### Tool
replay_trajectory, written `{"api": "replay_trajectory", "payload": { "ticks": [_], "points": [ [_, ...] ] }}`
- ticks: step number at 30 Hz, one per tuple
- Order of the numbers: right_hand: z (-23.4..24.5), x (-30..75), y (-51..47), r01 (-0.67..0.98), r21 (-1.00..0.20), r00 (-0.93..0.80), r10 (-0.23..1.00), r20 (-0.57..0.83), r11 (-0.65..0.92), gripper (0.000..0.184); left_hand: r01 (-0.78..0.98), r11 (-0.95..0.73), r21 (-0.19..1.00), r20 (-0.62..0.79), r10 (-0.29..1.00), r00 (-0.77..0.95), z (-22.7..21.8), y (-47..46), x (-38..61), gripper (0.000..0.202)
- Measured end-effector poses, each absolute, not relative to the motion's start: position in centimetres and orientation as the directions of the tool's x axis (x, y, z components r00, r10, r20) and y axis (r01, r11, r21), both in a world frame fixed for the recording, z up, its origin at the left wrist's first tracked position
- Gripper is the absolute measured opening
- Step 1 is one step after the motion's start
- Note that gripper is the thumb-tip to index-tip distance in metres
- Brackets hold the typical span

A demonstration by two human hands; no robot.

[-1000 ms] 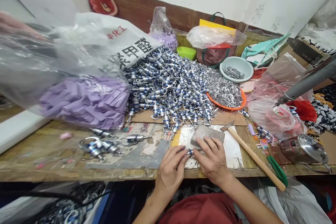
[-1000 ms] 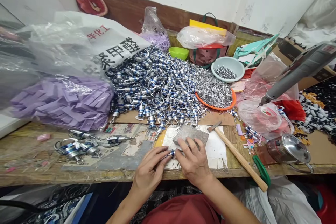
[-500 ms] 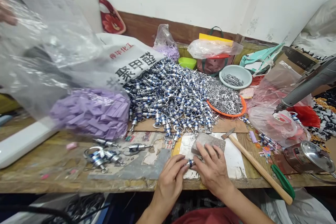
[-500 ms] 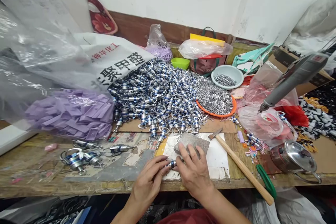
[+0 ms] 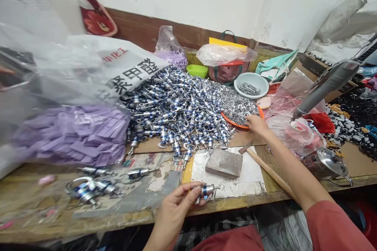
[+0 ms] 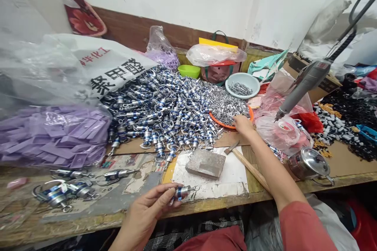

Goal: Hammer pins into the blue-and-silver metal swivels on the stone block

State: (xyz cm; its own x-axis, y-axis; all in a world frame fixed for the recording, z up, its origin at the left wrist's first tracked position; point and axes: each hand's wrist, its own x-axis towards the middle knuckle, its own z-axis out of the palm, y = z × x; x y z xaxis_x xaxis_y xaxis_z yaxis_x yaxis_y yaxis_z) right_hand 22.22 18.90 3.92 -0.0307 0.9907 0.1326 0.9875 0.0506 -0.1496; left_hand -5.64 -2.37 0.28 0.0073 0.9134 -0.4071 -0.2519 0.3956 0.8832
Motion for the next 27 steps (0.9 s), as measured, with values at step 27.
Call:
{"api": "replay_trajectory", "payload": {
  "ticks": [27],
  "points": [
    [5.8,22.1,23.1,0.973,-0.229,0.067,0.993,0.099,-0.042,0.032,0.022,0.243,0.97,-0.236,0.958,-0.161,-0.3,-1.6,-5.1,0.035]
  ]
}}
